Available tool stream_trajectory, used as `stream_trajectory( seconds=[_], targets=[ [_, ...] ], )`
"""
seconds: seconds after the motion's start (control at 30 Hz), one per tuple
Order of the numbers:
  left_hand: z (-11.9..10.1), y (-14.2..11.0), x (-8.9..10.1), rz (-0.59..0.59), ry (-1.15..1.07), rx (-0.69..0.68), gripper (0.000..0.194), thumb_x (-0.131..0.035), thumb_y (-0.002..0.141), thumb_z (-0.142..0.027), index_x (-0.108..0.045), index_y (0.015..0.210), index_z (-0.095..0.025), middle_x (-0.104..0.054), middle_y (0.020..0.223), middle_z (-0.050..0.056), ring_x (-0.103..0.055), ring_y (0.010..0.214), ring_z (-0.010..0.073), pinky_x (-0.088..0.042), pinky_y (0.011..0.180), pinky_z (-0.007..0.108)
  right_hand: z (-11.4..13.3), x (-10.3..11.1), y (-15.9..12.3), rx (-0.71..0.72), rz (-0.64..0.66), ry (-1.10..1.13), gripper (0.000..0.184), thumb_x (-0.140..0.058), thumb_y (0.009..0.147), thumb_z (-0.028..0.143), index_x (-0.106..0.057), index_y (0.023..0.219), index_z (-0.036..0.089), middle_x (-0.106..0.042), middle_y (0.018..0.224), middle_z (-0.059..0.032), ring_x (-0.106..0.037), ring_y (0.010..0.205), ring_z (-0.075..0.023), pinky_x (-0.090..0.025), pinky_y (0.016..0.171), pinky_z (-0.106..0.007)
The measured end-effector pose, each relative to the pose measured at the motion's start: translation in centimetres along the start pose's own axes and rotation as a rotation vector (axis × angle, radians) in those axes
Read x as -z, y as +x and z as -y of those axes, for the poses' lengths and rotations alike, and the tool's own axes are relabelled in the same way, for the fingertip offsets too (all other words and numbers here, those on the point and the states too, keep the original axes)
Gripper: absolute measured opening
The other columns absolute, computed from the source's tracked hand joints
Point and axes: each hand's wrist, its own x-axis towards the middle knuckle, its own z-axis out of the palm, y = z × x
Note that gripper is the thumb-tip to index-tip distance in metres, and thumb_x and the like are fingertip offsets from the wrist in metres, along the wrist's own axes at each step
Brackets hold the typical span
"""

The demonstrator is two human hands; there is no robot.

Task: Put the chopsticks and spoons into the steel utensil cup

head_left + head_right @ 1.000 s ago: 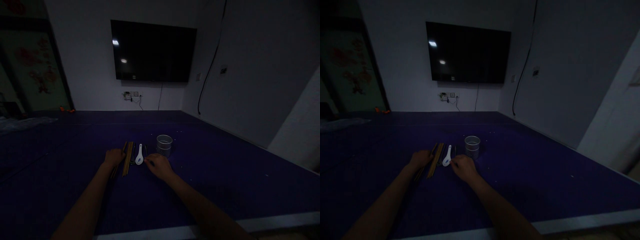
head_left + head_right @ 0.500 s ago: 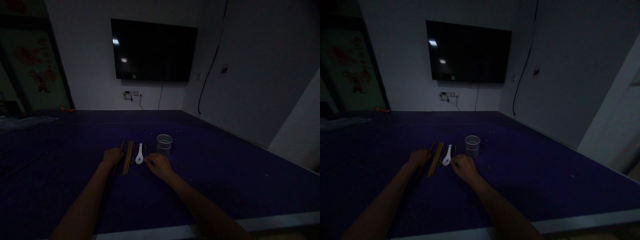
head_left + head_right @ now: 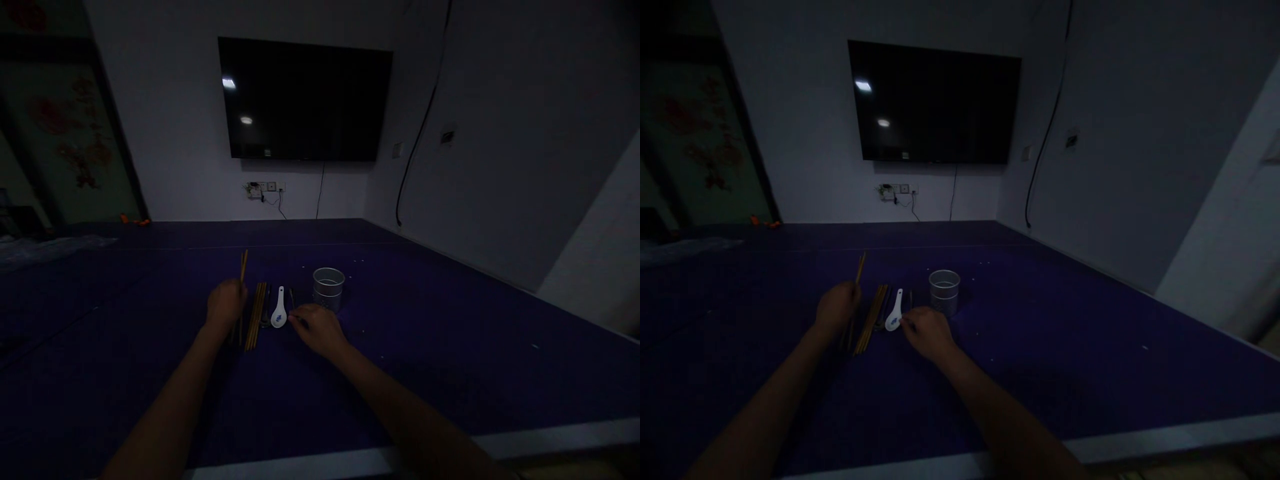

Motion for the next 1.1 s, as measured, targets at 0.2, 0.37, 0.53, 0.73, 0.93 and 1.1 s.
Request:
stream_trajectory(
  seconds=[0.2,0.37,0.53,0.73,0.93,1.1],
  targets=[
    [-4.6,-1.9,-0.6,-0.056,-0.906,-0.008,0.037,-0.037,0.082,-0.047,-0.054,0.07,-0.018,-0.053,0.06,-0.001,-0.051,0.056,0.0123,-0.037,0.052,0.022,-0.2,-0.2,0.2,-0.056,-0.111,0.199,0.033,-0.04,0.091,0.037,-0.068,0.084,0.02,-0.07,0.082,-0.0043,-0.062,0.076,-0.0161,-0.042,0.067,-0.025],
    [-8.5,-4.8,-2.2,0.334,-1.338,-0.008,0.04,-0.049,0.074,-0.057,-0.054,0.071,-0.017,-0.05,0.054,-0.004,-0.045,0.048,0.0093,-0.034,0.048,0.02,-0.4,0.2,0.5,-0.171,-0.23,0.481,0.05,-0.037,0.09,0.046,-0.063,0.061,0.016,-0.064,0.06,-0.0022,-0.057,0.057,-0.0134,-0.039,0.057,-0.024],
    [-9.8,-6.2,-2.2,0.507,-1.386,-0.011,0.045,-0.048,0.074,-0.061,-0.053,0.064,-0.017,-0.05,0.051,-0.002,-0.044,0.047,0.0091,-0.033,0.048,0.021,-0.9,0.5,0.8,-0.32,-0.304,0.739,0.046,-0.049,0.081,0.052,-0.062,0.056,0.015,-0.057,0.05,0.0009,-0.051,0.049,-0.0119,-0.036,0.05,-0.023],
    [-10.1,-6.6,-2.1,0.573,-1.52,0.047,0.046,-0.058,0.067,-0.061,-0.056,0.07,-0.016,-0.053,0.057,-0.002,-0.047,0.052,0.0089,-0.034,0.052,0.021,-0.7,0.5,1.2,-0.459,-0.333,1.03,0.034,-0.065,0.065,0.049,-0.067,0.064,0.015,-0.059,0.055,0.0011,-0.051,0.051,-0.0114,-0.037,0.049,-0.022],
    [-10.2,-6.8,-2.2,0.537,-1.501,0.049,0.05,-0.063,0.062,-0.062,-0.062,0.074,-0.014,-0.055,0.061,-0.001,-0.047,0.055,0.0089,-0.034,0.055,0.021,-0.3,1.3,1.4,-0.516,-0.349,1.131,0.035,-0.064,0.063,0.049,-0.066,0.067,0.014,-0.044,0.043,0.0068,-0.036,0.037,-0.0062,-0.026,0.038,-0.019],
    [-10.0,-6.9,-2.0,0.576,-1.396,-0.007,0.05,-0.061,0.063,-0.064,-0.062,0.069,-0.015,-0.053,0.055,-0.002,-0.042,0.049,0.0075,-0.029,0.05,0.02,-0.6,2.2,1.5,-0.461,-0.511,1.078,0.038,-0.061,0.069,0.052,-0.065,0.073,0.014,-0.038,0.044,0.0082,-0.032,0.036,-0.0055,-0.023,0.036,-0.02]
  ],
)
